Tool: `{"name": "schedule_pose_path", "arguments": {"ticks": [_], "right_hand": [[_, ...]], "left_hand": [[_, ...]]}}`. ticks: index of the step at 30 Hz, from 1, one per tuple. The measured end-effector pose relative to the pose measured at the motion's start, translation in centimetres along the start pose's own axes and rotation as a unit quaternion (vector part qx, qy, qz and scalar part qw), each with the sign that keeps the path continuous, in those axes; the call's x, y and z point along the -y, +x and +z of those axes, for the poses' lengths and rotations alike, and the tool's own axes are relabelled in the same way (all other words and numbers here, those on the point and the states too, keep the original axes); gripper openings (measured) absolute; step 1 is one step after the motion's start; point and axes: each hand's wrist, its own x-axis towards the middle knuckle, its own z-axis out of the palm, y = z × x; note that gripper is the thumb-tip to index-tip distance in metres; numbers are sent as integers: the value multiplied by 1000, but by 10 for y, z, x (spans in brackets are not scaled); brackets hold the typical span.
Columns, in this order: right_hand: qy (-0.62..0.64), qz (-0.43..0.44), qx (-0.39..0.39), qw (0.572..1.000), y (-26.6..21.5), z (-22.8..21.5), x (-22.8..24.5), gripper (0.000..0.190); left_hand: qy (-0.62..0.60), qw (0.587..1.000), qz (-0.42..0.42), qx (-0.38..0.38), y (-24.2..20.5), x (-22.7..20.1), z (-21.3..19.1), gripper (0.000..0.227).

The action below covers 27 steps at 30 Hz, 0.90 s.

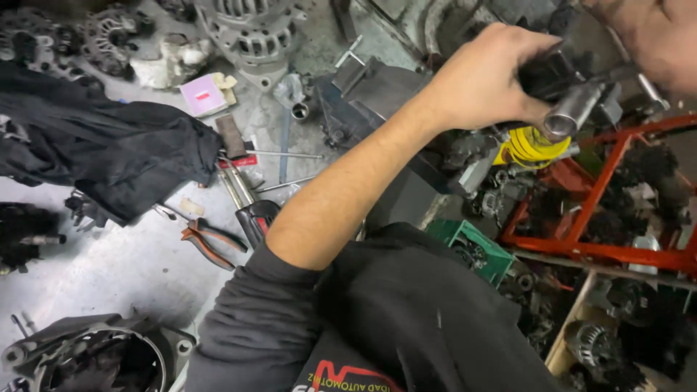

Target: The person works on a cluttered metal workbench, handling various mechanical components. They use a cordless impact driver to tighten a bolt on a circular part, then place the part into a bench vise. The person uses a ratchet wrench to tighten a bolt on the vise-mounted component.

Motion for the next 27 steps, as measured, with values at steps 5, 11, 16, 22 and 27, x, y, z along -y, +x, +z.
{"name": "schedule_pose_path", "arguments": {"ticks": [5,11,16,22,27], "right_hand": [[26,-55,-8,998,79,-39,9,98],[-86,-235,111,962,48,-11,-72,105],[-161,-243,128,948,44,10,-77,116],[-71,255,76,961,0,34,24,85],[-7,425,86,901,18,6,65,43]], "left_hand": [[-20,1000,20,13,3,3,4,50],[31,999,3,16,4,-1,0,47],[0,999,-25,36,1,-4,0,45],[6,999,-33,28,-6,-13,-6,56],[-14,998,-35,42,-8,-10,-2,51]]}}
